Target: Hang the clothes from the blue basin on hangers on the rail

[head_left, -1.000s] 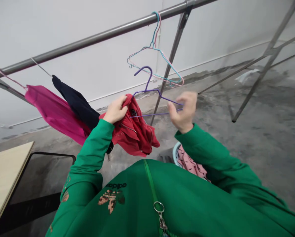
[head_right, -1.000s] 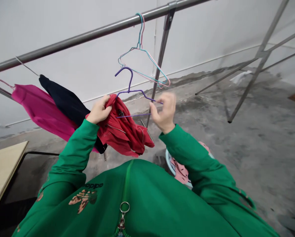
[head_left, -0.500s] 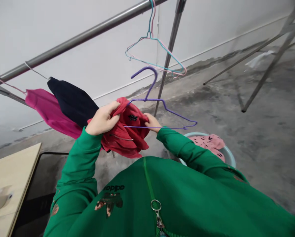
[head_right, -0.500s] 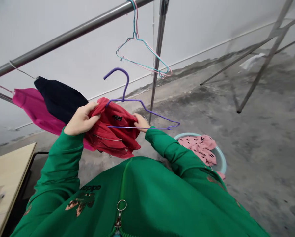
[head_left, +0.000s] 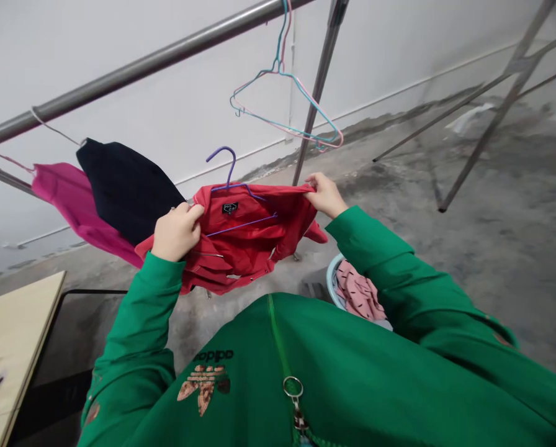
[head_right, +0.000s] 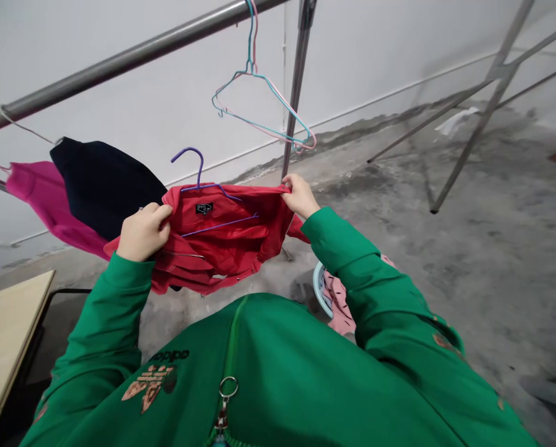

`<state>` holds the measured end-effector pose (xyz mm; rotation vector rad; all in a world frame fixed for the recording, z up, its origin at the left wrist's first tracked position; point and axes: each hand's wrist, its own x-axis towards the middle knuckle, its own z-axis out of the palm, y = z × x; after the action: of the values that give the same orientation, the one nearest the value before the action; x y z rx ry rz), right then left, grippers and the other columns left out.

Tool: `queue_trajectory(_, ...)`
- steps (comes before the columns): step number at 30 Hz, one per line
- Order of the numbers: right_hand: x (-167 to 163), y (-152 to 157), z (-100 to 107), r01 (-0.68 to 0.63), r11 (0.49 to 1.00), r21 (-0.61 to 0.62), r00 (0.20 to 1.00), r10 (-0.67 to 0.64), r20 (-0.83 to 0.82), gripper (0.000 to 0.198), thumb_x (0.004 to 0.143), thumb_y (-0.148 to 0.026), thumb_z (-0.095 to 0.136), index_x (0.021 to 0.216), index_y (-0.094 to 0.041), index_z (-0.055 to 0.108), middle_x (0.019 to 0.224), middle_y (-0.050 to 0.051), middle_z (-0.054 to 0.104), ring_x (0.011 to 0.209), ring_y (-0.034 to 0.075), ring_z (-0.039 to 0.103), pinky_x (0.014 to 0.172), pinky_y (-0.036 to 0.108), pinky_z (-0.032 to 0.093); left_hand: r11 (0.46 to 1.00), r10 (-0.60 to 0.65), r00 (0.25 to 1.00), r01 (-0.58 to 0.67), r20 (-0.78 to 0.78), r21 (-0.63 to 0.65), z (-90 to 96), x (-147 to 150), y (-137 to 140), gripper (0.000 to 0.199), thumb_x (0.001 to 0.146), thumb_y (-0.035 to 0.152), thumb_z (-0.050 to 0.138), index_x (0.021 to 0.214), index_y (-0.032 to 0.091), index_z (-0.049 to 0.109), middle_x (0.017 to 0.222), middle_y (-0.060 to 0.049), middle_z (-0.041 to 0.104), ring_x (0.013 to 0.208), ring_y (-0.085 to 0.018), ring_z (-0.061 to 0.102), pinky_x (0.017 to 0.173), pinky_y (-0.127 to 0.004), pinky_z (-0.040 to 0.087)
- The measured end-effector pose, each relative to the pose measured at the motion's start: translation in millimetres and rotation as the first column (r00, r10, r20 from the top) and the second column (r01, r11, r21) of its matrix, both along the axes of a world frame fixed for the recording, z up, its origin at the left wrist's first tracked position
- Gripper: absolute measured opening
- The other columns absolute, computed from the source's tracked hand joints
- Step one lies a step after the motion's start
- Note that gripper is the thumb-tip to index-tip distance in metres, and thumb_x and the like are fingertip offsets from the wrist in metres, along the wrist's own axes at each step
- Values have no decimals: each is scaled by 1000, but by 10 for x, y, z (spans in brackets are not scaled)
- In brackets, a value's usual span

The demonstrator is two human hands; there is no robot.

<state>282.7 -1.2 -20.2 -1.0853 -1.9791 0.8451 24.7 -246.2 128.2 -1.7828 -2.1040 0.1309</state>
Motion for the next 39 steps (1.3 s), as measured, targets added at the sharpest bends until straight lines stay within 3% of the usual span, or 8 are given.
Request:
queue_trajectory(8,54,-492,222,-154,987,-52,988,153,-29,31,66,-31,72,89,-17,57,88,2,62,82,17,55,83,35,46,973,74,997,-70,-10,219,-182,-29,176,23,82,18,46,98,20,63,89,-10,58,77,-24,56,55,-31,27)
queue_trajectory(10,107,-679,170,-484,858,-173,870,493,9,33,67,-35,72,90,-17,57,84,1,61,76,14,56,75,30,47,952,33,998,-49,59,301,-203,-104,198,22,78,17,50,96,20,63,86,-8,58,76,-22,56,56,-30,30)
queue_trajectory(13,225,-779,36,-746,505,-435,540,840,49,29,75,-41,63,87,-15,58,74,1,61,67,12,56,66,26,46,922,-116,981,47,158,385,-246,-206,199,23,74,15,51,93,20,63,78,-4,57,72,-19,56,59,-28,36)
queue_trajectory(18,339,-488,-70,-261,963,68,964,257,71,26,83,-38,51,94,-16,59,88,9,65,81,20,60,79,36,48,867,-331,914,197,235,457,-288,-291,162,19,71,12,51,84,19,63,74,-1,56,68,-15,54,63,-26,40)
queue_trajectory(23,201,-183,-206,-213,951,224,977,206,53,52,75,-38,62,122,-16,54,128,16,55,120,29,49,104,48,37,857,-410,868,260,281,446,-245,-315,116,17,69,11,49,80,19,60,72,-1,55,68,-15,53,65,-26,41)
queue_trajectory(28,204,-58,-420,-319,934,-160,947,309,-84,34,79,-48,50,87,-17,60,80,7,65,76,19,59,77,36,50,855,-428,827,240,365,459,-179,-449,-36,9,70,12,51,72,19,55,65,-1,50,63,-14,50,61,-27,40)
queue_trajectory(34,147,-191,-476,-365,926,93,928,370,-38,44,72,-46,63,105,-18,57,116,13,59,108,25,53,98,42,41,827,-490,765,255,419,501,-170,-543,-171,13,69,8,52,71,19,56,64,0,49,59,-13,46,56,-27,37)
queue_trajectory(39,-17,-281,-448,-297,954,34,955,295,37,22,82,-38,46,82,-18,56,85,8,59,82,19,53,82,35,45,850,-471,758,251,452,463,-151,-559,-216,8,71,11,53,71,18,57,64,1,47,59,-11,46,56,-26,37)
